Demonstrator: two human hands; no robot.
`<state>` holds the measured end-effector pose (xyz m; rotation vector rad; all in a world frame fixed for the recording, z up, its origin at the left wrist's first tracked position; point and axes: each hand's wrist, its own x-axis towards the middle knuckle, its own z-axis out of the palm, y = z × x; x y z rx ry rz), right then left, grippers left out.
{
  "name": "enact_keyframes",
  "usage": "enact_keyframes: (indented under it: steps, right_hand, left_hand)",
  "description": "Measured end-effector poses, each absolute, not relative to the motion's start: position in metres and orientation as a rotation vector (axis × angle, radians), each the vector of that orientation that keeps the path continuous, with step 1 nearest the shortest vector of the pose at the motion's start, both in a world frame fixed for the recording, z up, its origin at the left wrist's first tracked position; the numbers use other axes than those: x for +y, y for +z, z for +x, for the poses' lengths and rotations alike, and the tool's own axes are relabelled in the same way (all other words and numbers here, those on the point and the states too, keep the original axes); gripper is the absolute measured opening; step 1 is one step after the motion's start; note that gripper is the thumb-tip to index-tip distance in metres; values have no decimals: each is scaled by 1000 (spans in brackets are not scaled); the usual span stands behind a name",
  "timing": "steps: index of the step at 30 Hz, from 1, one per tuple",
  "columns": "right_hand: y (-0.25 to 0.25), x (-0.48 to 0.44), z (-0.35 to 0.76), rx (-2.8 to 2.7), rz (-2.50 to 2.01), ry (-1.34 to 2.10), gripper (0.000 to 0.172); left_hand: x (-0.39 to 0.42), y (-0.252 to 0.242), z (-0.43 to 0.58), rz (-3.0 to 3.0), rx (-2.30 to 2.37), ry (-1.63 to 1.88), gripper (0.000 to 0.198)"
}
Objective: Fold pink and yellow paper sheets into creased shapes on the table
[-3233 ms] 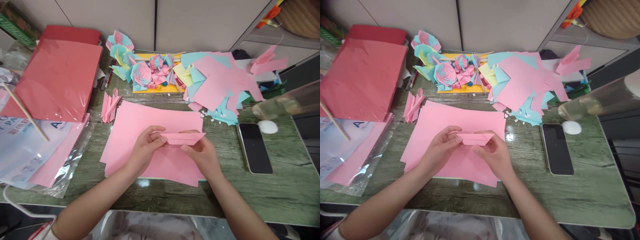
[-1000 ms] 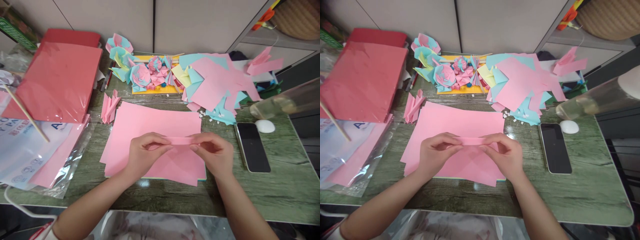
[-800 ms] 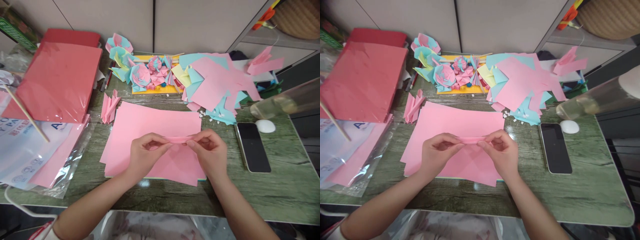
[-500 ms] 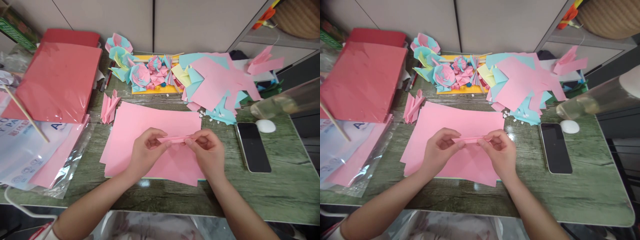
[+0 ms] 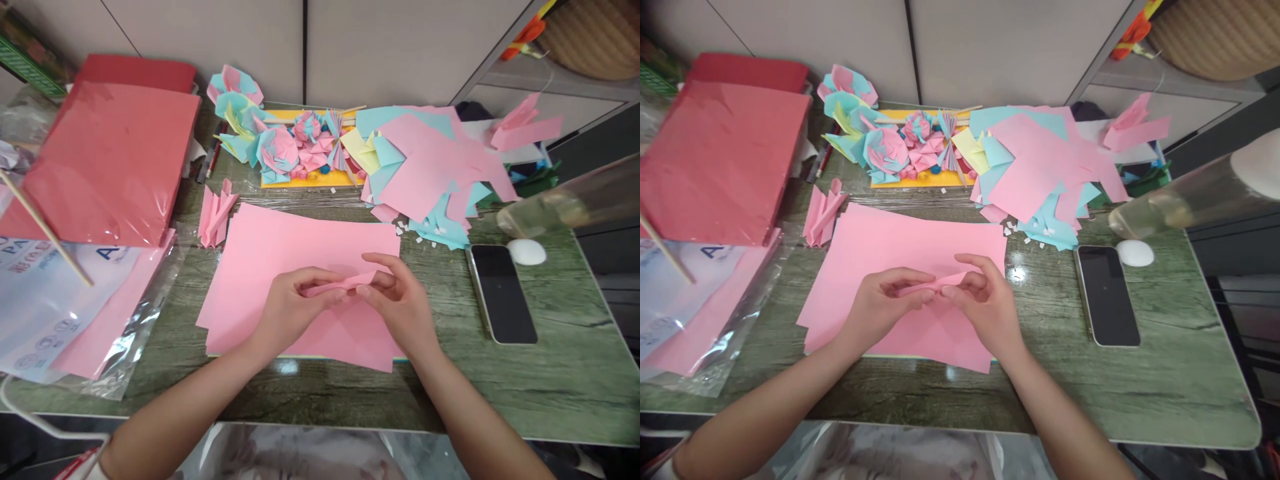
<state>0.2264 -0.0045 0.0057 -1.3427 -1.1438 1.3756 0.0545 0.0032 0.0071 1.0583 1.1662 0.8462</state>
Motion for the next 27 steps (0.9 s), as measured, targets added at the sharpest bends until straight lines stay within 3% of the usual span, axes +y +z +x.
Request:
enact_keyframes:
  steps: [9, 27]
  right_hand:
    - [3, -6, 230, -1112, -1341, 1393, 10]
    - [7, -9, 223, -1124, -1508, 1249, 11]
  left_hand:
    - [5, 7, 54, 1077, 1167, 846, 21]
    - [1, 5, 54, 1011, 1099, 888, 15]
